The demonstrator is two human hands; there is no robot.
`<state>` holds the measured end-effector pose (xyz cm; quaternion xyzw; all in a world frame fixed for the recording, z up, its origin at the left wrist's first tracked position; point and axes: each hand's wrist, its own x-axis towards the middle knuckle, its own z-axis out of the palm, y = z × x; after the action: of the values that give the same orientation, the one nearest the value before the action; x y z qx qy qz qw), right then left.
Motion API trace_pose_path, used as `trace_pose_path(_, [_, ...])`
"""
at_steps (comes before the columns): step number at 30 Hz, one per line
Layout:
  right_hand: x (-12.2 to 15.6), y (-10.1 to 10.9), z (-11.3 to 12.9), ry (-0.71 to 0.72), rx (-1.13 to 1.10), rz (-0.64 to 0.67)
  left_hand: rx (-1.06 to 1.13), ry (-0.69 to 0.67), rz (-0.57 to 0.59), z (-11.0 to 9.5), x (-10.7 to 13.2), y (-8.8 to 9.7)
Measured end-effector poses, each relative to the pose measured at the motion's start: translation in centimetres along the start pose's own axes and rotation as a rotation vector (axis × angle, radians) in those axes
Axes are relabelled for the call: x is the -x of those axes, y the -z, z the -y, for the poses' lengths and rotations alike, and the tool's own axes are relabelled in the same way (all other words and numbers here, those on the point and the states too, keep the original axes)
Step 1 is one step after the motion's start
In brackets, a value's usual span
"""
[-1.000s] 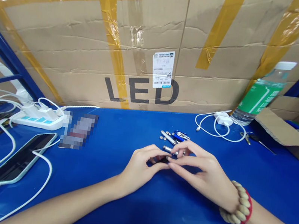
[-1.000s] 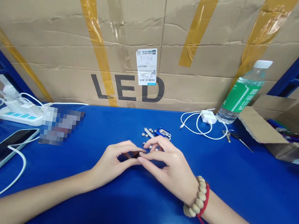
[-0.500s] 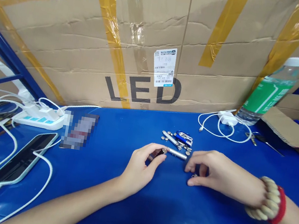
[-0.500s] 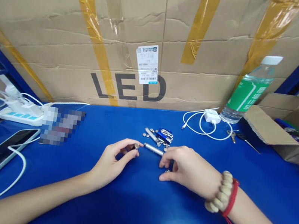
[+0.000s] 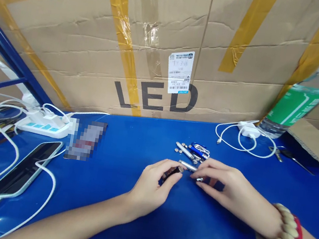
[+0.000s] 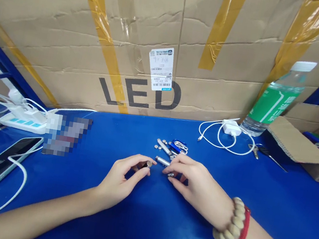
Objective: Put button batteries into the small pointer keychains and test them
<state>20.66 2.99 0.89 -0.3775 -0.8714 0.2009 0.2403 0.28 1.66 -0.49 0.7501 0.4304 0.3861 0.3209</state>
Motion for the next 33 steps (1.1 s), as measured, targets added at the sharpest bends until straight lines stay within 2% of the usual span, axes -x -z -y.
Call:
trace_pose_path(7, [0.0,0.1,-0.3,0.008,0.089,-0.152,-0.001,-0.014,0.003,0.2,0.1,0.0])
trace_pose_path(12, [-0.3,0.1,0.2,-0.015,0.047,-0.241,-0.009,-0.005,-0.002,0.1,0.0,-0.1])
trace_pose_path(26, [-0.2,0.0,1.2,-0.293,-0.181,-0.303,-0.039,-0.032,0.042,-0.4,0.2,0.1])
trace_pose_path(28, [-0.2,-0.2,1.5,-0.285,-0.244,-0.317,-0.051,-0.058,0.046,-0.3,0.3,0.1])
trace_pose_path(33, [-0.4,-0.6,2.2,-0.156,-0.346,-0.363,-0.071,-0.111,0.060,-0.2,0.3,0.0])
